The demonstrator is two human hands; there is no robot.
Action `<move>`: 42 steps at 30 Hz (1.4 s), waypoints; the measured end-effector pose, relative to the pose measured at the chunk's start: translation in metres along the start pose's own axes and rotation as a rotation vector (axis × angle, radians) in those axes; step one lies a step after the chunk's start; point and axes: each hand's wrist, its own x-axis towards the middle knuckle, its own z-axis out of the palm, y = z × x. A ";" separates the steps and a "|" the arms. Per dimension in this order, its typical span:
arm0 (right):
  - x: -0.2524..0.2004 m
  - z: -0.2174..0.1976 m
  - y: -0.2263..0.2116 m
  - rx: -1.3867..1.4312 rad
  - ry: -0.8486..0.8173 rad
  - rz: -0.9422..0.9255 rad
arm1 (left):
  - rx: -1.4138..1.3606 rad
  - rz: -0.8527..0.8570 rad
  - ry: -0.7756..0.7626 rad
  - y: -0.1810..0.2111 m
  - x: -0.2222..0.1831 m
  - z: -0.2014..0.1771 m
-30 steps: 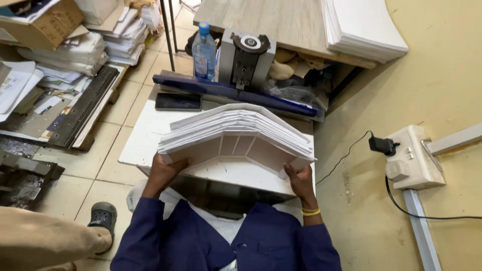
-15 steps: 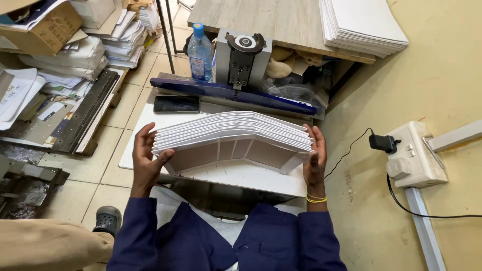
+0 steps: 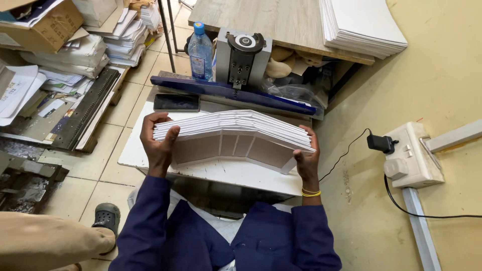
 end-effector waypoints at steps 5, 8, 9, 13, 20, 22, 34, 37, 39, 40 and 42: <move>0.001 0.000 0.020 0.007 0.017 0.001 | -0.106 -0.043 -0.072 0.007 0.002 0.002; 0.001 -0.012 0.042 -0.103 -0.009 -0.021 | 0.027 0.005 -0.062 -0.014 0.001 -0.003; 0.003 -0.013 0.047 -0.110 -0.013 -0.032 | 0.038 0.012 -0.032 -0.015 0.000 -0.003; 0.007 -0.010 0.057 -0.088 -0.013 -0.051 | 0.041 0.009 -0.020 -0.019 0.004 -0.003; 0.020 -0.009 0.011 -0.064 -0.069 -0.023 | 0.221 0.064 -0.097 0.031 0.012 -0.005; 0.025 -0.001 -0.017 -0.010 -0.134 -0.077 | 0.065 -0.044 -0.119 0.043 0.011 -0.001; 0.018 0.010 -0.036 0.162 -0.345 0.023 | -0.254 -0.254 -0.413 0.047 0.004 -0.012; 0.018 0.014 -0.034 0.098 -0.288 0.028 | -0.144 -0.227 -0.339 0.031 -0.003 -0.010; 0.023 0.005 -0.024 0.038 -0.249 0.025 | -0.105 -0.190 -0.300 0.014 0.001 -0.013; 0.024 0.000 -0.019 -0.021 -0.209 0.024 | -0.064 -0.155 -0.264 0.005 0.001 -0.014; 0.024 -0.003 0.003 -0.036 -0.185 0.031 | -0.043 -0.153 -0.244 -0.007 -0.001 -0.008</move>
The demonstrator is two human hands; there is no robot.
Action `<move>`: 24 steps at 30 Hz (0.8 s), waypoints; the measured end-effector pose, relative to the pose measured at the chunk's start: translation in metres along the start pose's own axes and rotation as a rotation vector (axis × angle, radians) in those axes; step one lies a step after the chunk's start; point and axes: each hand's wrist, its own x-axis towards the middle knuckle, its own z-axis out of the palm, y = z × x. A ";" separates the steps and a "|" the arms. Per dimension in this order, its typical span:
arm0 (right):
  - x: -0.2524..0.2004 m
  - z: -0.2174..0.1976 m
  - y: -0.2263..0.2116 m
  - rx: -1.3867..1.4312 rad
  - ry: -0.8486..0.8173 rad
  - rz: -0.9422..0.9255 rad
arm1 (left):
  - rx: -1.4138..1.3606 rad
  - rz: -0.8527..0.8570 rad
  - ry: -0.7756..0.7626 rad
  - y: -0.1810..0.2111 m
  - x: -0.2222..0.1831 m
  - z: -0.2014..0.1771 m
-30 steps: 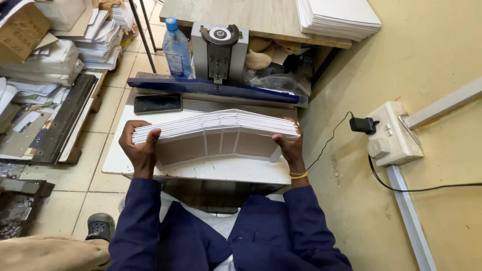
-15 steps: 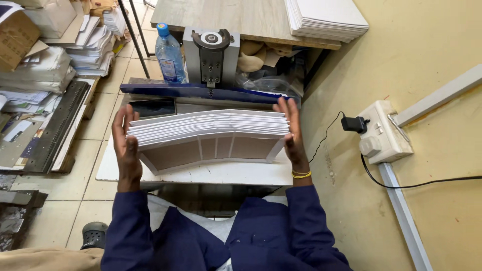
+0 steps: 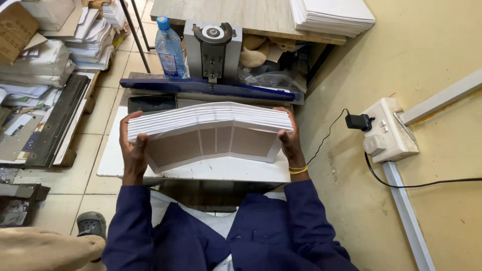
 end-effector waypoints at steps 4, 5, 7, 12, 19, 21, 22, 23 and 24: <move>0.010 -0.015 0.040 -0.101 0.057 0.016 | 0.056 0.065 0.156 -0.015 0.009 0.005; 0.013 -0.018 0.032 -0.100 0.050 0.013 | 0.057 0.067 0.164 -0.020 0.011 0.006; 0.018 -0.023 0.018 -0.121 -0.020 -0.005 | 0.098 0.092 0.291 -0.030 0.012 0.007; 0.036 0.025 -0.133 -0.695 -0.104 -0.363 | 0.170 0.127 0.429 -0.047 0.016 0.015; 0.085 0.121 -0.166 -1.169 -0.418 -0.642 | 0.309 0.089 0.496 0.003 0.015 0.035; 0.079 0.163 -0.147 -1.092 -0.535 -0.544 | 0.276 0.117 0.481 -0.023 0.018 0.026; 0.075 0.183 -0.137 -1.021 -0.644 -0.436 | 0.237 0.142 0.457 -0.036 0.019 0.022; 0.078 0.183 -0.122 -1.022 -0.647 -0.438 | 0.236 0.141 0.460 -0.031 0.019 0.025; 0.080 0.183 -0.107 -1.056 -0.689 -0.281 | 0.222 0.111 0.445 -0.026 0.019 0.027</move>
